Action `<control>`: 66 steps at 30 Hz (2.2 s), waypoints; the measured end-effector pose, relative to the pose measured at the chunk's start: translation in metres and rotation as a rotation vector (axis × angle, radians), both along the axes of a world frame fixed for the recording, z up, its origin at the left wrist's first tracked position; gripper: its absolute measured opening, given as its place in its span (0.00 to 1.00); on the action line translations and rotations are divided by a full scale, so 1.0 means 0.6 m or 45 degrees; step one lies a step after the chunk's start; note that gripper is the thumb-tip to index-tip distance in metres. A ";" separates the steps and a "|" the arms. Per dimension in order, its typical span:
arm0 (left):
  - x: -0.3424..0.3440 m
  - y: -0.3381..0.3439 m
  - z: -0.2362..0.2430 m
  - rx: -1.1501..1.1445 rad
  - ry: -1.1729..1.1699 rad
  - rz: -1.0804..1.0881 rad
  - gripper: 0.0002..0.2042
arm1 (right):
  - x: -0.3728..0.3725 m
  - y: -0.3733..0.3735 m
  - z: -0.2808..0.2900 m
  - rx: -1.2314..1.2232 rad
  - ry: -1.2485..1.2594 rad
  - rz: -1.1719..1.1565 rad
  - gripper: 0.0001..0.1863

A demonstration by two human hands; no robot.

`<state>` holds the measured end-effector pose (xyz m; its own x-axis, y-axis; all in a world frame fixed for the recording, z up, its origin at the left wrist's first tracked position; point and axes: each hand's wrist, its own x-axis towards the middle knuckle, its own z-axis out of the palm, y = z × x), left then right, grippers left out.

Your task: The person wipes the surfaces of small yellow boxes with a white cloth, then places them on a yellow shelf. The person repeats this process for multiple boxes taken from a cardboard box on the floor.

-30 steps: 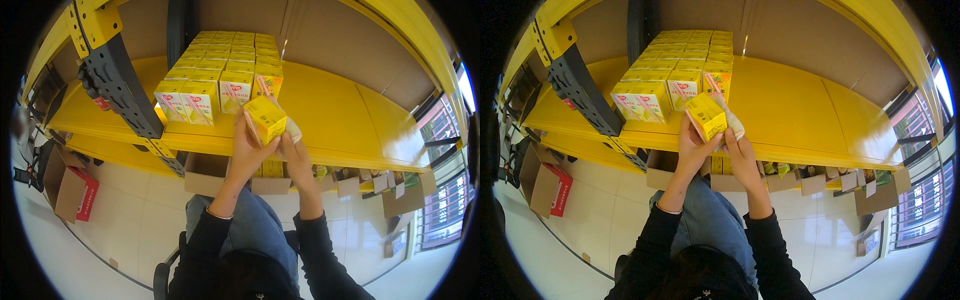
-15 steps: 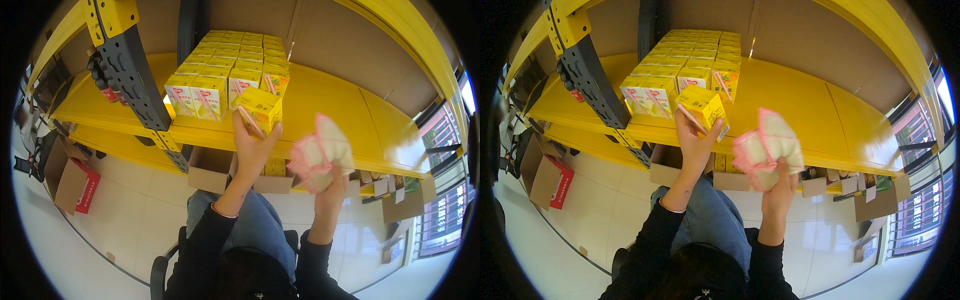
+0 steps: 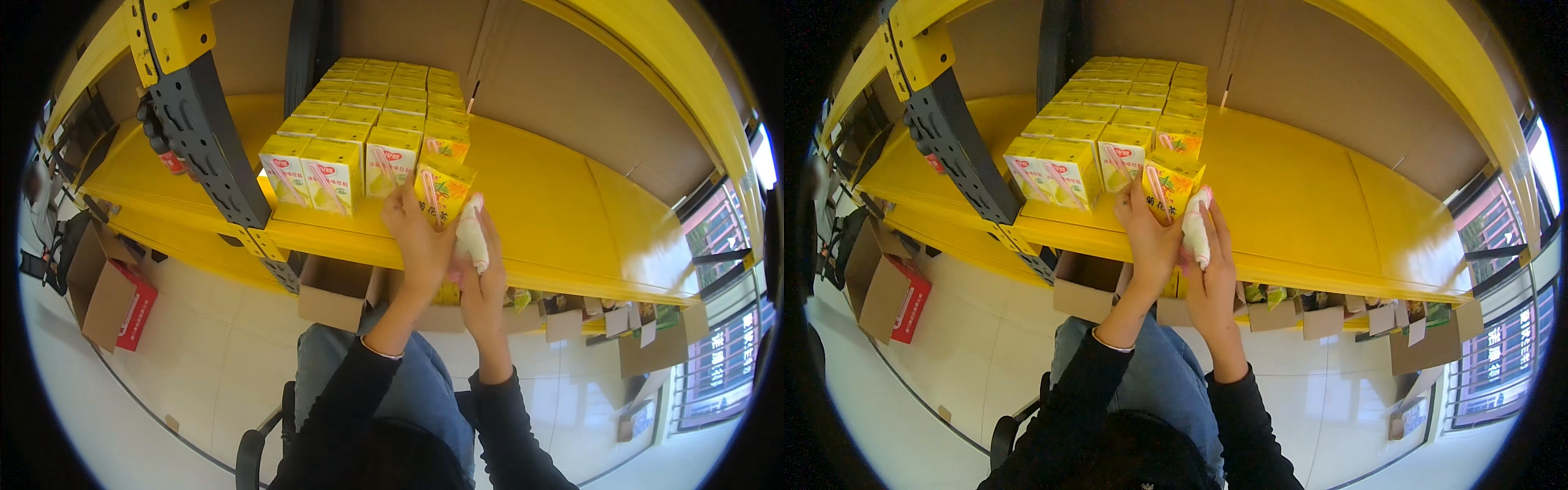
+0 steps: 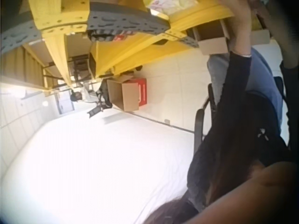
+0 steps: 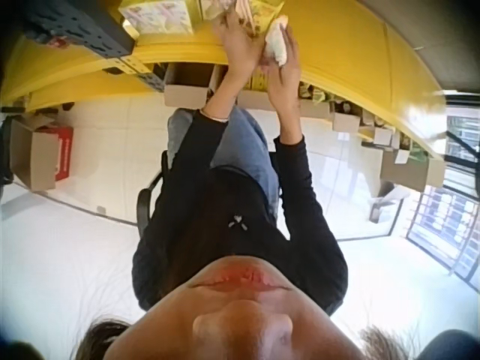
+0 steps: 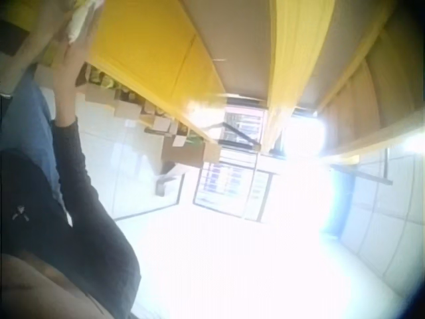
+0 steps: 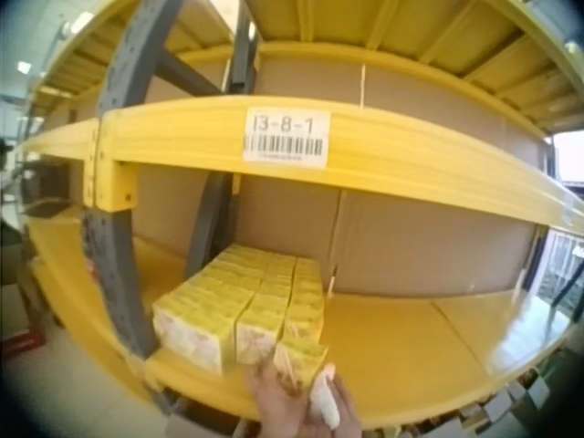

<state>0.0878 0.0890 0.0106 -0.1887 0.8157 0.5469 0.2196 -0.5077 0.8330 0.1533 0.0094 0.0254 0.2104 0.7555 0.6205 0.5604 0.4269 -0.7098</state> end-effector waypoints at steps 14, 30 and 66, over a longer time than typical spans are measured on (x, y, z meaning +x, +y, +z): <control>-0.013 -0.005 -0.024 0.125 -0.038 -0.039 0.24 | -0.013 0.033 -0.020 -0.236 0.342 0.104 0.25; -0.013 0.003 -0.015 0.152 -0.044 -0.154 0.24 | 0.014 0.102 -0.033 -0.124 0.330 0.067 0.22; -0.103 -0.048 -0.159 0.287 0.252 -0.324 0.03 | 0.094 0.023 -0.236 -0.527 -0.370 -0.281 0.17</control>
<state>0.0257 0.0600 -0.0846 0.1311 0.6782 0.7231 0.2087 -0.7319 0.6486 0.2095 0.0234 -0.1164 0.2554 0.9062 0.3371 0.8029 -0.0046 -0.5960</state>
